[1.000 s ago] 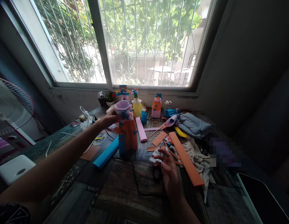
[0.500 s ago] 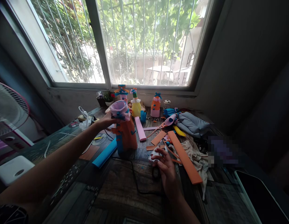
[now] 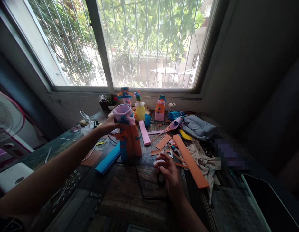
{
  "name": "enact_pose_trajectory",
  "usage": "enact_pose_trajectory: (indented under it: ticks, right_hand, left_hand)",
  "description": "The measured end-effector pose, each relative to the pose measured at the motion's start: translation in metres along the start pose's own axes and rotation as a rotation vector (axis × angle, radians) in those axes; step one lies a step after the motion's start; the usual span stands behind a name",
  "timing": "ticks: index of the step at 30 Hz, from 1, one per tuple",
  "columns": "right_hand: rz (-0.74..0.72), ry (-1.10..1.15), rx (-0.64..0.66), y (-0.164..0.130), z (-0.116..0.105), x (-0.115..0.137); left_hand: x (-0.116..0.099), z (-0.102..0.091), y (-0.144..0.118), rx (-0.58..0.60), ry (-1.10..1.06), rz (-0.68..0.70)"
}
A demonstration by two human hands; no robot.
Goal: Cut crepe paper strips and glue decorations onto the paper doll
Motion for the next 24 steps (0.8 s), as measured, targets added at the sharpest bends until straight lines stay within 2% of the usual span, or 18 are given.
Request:
enact_pose_trajectory:
  ticks: [5,10,15,24]
  right_hand:
    - [0.188,-0.085,0.072,0.000,0.007,-0.009]
    - [0.341,-0.054,0.071,-0.002,0.013,-0.013]
    - [0.417,0.024,0.029,-0.005,0.014,-0.012]
    - [0.371,0.147,-0.054,-0.002,0.010,-0.003]
  left_hand:
    - [-0.003,0.003,0.015,-0.102,-0.167,-0.019]
    - [-0.002,0.011,0.016,-0.145,-0.351,-0.163]
    - [0.022,0.014,0.004,-0.234,-0.512,-0.292]
    - [0.074,0.027,-0.024,-0.419,-0.734,-0.435]
Point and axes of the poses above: each hand's wrist, its own y-axis towards the middle knuckle, its own z-axis out of the palm, x = y × z, the point moved 3 cm from there along y, towards the middle knuckle, and after that the axes turned 6 degrees about -x, right-handed, at the moved point
